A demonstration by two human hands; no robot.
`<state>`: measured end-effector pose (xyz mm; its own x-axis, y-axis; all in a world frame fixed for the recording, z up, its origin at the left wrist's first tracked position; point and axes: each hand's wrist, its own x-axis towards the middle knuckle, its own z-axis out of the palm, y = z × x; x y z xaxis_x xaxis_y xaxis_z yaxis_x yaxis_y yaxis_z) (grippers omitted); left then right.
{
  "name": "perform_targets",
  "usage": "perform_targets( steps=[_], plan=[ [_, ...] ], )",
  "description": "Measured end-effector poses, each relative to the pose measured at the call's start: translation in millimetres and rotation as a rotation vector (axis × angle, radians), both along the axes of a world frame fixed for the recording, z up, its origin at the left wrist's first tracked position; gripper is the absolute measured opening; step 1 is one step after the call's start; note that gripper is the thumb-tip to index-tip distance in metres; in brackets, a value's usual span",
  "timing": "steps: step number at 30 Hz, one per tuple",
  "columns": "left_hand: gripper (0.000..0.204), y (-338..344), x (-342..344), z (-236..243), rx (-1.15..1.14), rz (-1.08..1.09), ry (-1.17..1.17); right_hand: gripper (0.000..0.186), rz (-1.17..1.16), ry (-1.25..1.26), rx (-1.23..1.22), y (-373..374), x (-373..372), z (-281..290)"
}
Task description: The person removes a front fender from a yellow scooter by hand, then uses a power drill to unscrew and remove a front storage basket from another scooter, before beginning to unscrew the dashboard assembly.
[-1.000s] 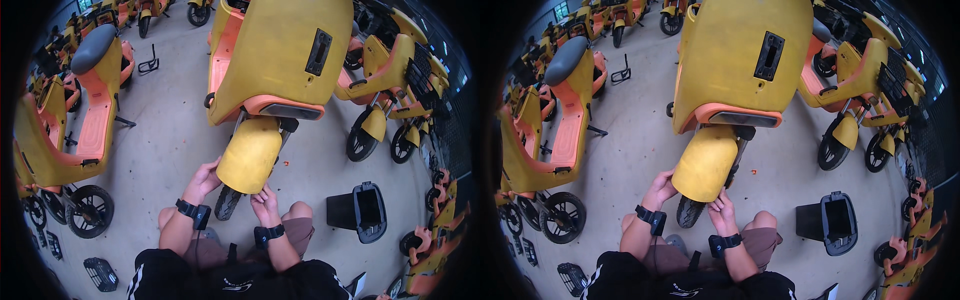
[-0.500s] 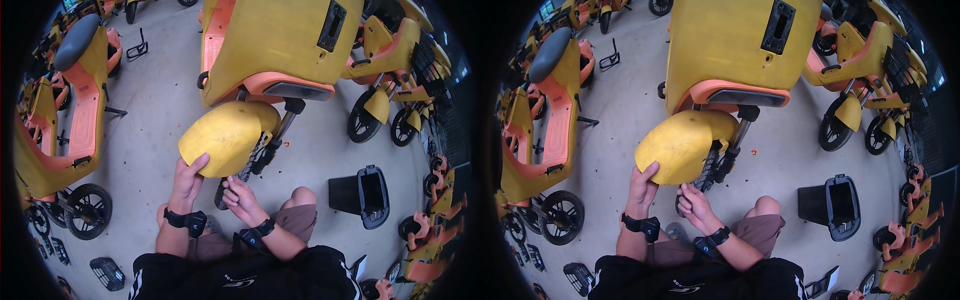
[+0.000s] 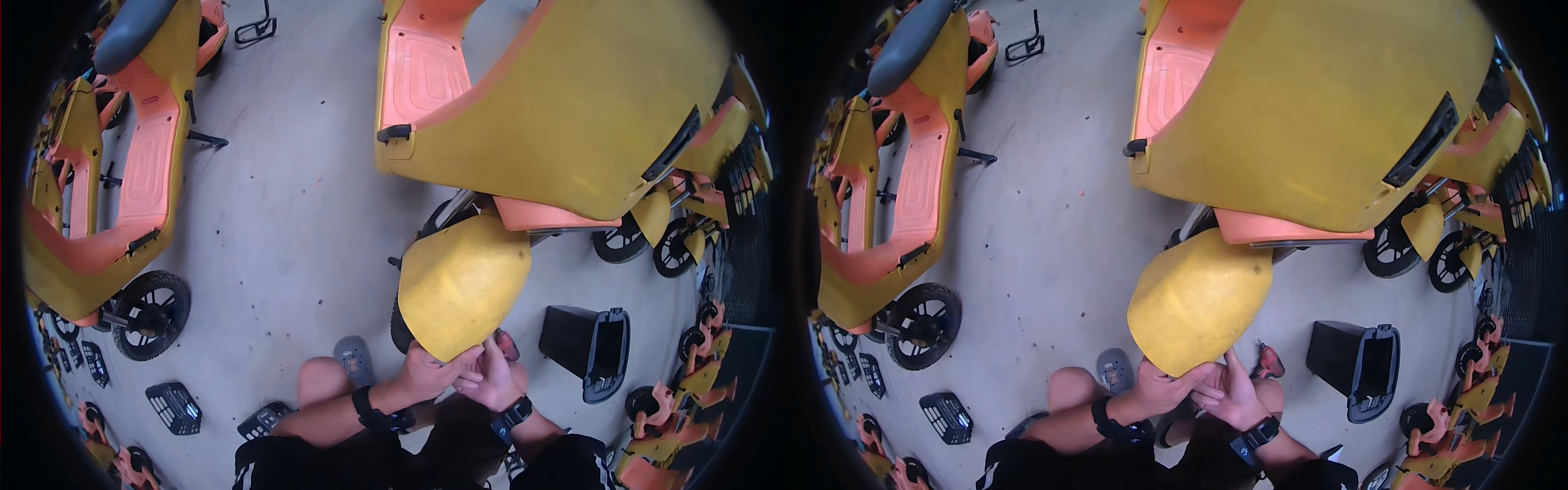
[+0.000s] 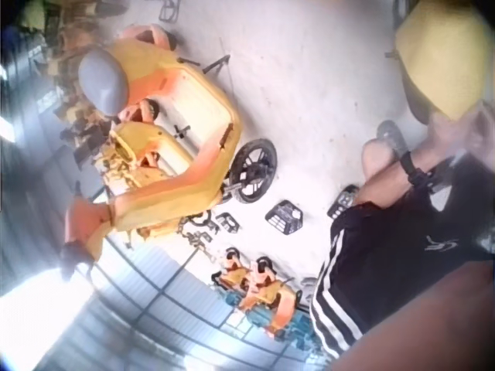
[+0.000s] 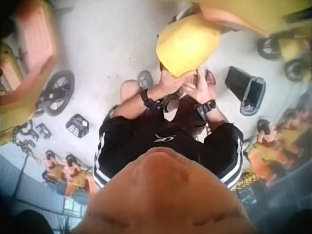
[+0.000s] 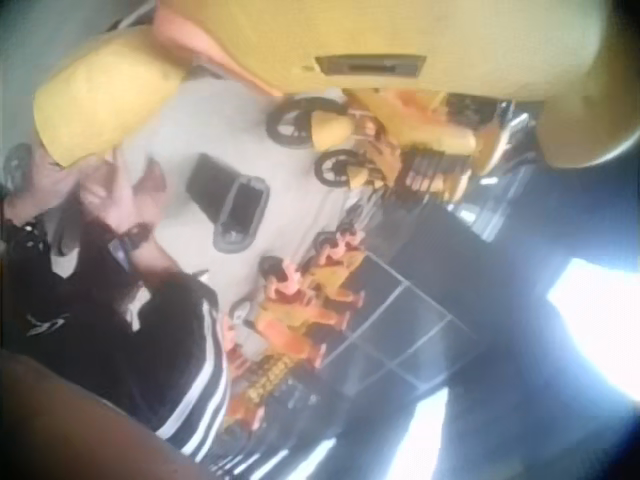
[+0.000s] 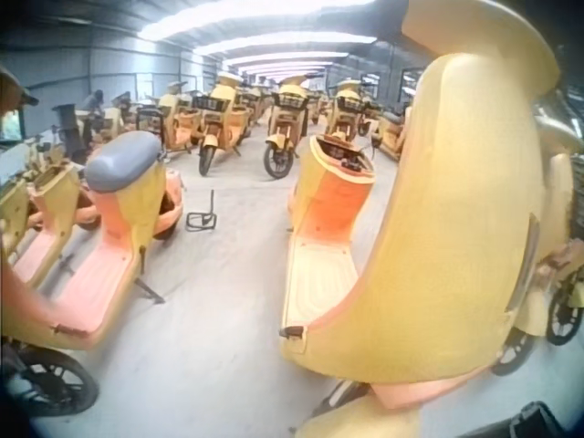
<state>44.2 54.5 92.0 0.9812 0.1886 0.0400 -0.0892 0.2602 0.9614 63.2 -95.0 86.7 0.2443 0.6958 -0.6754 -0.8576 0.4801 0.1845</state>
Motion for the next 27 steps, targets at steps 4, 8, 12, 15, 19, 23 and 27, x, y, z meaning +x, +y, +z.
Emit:
perform_targets(
  steps=[4, 8, 12, 15, 19, 23, 27],
  plan=[
    [0.015, -2.5, -7.8, 14.4, 0.249, -0.055, 0.142, 0.039, -0.36, 0.008, -0.048, 8.2, -16.7, -2.3],
    [0.015, 33.1, -47.6, 32.0, 0.195, -0.059, 0.389, 0.016, -0.597, 0.02, -0.148, 16.5, -9.1, 14.5],
    [0.037, 101.7, 43.6, 19.6, 0.267, 0.014, 0.439, 0.011, -0.557, 0.092, -0.199, 12.9, -1.5, 17.8],
    [0.06, 93.0, 116.5, -28.6, 0.783, -0.202, 0.218, 0.011, -0.582, 0.097, -0.082, 2.3, 0.5, 14.5],
    [0.062, 96.9, 162.9, -48.6, 0.609, -0.332, 0.285, 0.011, -0.656, 0.226, -0.096, 12.4, 17.1, 47.1],
    [0.055, 93.2, 187.0, -46.5, 0.7, -0.48, 0.201, 0.012, -0.699, 0.258, -0.093, 22.1, 28.0, 71.4],
    [0.049, 84.9, 189.4, -52.8, 0.724, -0.474, 0.087, 0.013, -0.652, 0.267, -0.134, -4.5, 31.9, 61.9]
  ],
)
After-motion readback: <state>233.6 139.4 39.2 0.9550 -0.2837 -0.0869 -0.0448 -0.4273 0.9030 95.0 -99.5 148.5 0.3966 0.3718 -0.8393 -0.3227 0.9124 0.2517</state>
